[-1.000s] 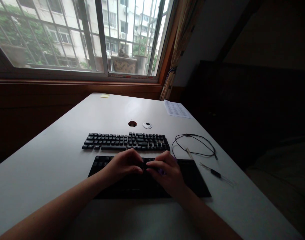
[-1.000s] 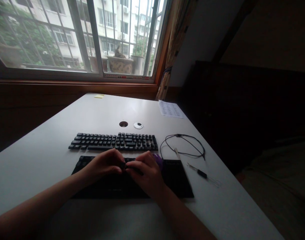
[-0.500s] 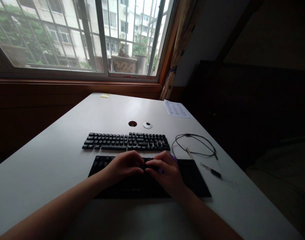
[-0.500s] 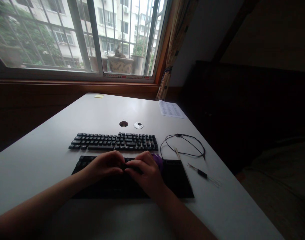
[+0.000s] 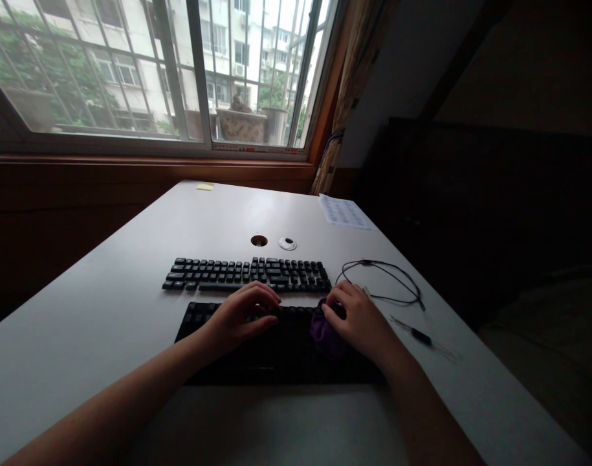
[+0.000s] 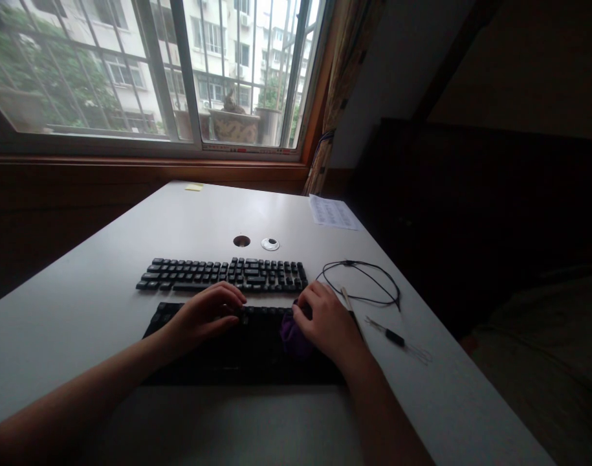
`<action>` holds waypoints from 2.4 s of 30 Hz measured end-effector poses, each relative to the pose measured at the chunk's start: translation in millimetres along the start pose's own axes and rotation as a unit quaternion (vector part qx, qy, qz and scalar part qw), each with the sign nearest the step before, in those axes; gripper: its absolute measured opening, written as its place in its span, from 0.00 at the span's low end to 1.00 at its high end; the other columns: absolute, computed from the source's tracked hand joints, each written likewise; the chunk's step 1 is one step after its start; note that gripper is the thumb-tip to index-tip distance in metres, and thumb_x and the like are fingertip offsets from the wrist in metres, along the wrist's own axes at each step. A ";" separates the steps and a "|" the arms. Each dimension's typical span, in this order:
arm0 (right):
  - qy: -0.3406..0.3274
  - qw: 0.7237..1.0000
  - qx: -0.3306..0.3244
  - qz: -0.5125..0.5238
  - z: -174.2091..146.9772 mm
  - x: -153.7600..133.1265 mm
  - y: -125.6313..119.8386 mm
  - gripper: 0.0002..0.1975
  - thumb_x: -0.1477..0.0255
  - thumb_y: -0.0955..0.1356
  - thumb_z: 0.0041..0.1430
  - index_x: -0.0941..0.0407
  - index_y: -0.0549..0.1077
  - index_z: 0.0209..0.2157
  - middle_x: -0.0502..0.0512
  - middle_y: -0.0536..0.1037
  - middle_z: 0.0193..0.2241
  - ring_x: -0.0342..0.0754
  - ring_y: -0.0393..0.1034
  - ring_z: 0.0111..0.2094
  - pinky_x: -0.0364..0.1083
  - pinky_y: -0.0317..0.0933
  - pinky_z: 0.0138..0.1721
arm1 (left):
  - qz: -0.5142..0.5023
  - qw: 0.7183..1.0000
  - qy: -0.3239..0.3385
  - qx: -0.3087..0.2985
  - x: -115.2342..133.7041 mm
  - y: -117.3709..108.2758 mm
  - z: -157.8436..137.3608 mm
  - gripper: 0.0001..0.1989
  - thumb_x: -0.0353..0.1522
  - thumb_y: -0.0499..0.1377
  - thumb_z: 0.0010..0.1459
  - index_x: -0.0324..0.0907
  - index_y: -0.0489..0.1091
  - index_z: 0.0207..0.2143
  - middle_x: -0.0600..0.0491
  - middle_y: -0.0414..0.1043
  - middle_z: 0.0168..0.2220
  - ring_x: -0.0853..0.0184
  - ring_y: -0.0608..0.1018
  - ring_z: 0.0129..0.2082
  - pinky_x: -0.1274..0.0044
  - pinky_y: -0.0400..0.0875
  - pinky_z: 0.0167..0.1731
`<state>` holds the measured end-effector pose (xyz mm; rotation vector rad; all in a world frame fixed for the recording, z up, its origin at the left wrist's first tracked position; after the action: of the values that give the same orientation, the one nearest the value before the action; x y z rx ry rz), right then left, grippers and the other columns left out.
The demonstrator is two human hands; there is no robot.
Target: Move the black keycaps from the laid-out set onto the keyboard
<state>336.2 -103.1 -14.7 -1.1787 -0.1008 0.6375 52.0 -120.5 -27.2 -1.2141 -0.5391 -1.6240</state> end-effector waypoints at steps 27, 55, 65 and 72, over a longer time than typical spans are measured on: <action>-0.053 0.957 0.204 0.200 -8.6 -63.8 5.9 0.08 0.76 0.70 0.62 0.53 0.79 0.42 0.51 0.75 0.31 0.44 0.71 0.31 0.43 0.68 0.33 | 0.005 0.996 -0.087 0.010 -0.5 6.9 -1.2 0.12 0.35 0.67 0.56 0.38 0.72 0.40 0.49 0.78 0.37 0.63 0.80 0.37 0.71 0.77 0.41; -0.201 0.943 0.175 0.200 -10.6 -72.2 12.7 0.14 0.78 0.71 0.62 0.51 0.78 0.48 0.50 0.77 0.30 0.44 0.69 0.30 0.46 0.69 0.34 | -0.095 0.986 -0.133 -0.019 9.5 9.2 -3.1 0.14 0.36 0.70 0.54 0.37 0.74 0.39 0.49 0.78 0.36 0.65 0.79 0.36 0.73 0.74 0.39; -0.225 0.942 0.199 0.150 -16.6 -74.2 9.8 0.14 0.79 0.71 0.61 0.52 0.76 0.48 0.50 0.78 0.29 0.44 0.69 0.28 0.45 0.69 0.30 | -0.115 0.984 -0.134 -0.028 12.9 11.9 -3.5 0.14 0.35 0.70 0.54 0.36 0.73 0.38 0.49 0.78 0.35 0.65 0.79 0.35 0.73 0.74 0.39; -0.209 0.946 0.211 0.131 -14.2 -73.5 8.6 0.09 0.78 0.70 0.60 0.52 0.75 0.42 0.49 0.76 0.28 0.43 0.70 0.27 0.45 0.69 0.31 | -0.137 0.981 -0.138 -0.021 8.7 14.1 -5.6 0.15 0.35 0.71 0.53 0.36 0.73 0.39 0.48 0.79 0.37 0.63 0.80 0.37 0.72 0.75 0.40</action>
<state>277.9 -150.6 -9.7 -0.6326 -0.1591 1.0818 62.1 -134.5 -24.6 -1.4591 -0.8829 -1.7092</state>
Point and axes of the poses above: each hand's wrist, its own z-axis towards the middle knuckle, its own y-axis out of the palm, x = y × z, the point moved 1 cm from there along z, towards the middle knuckle
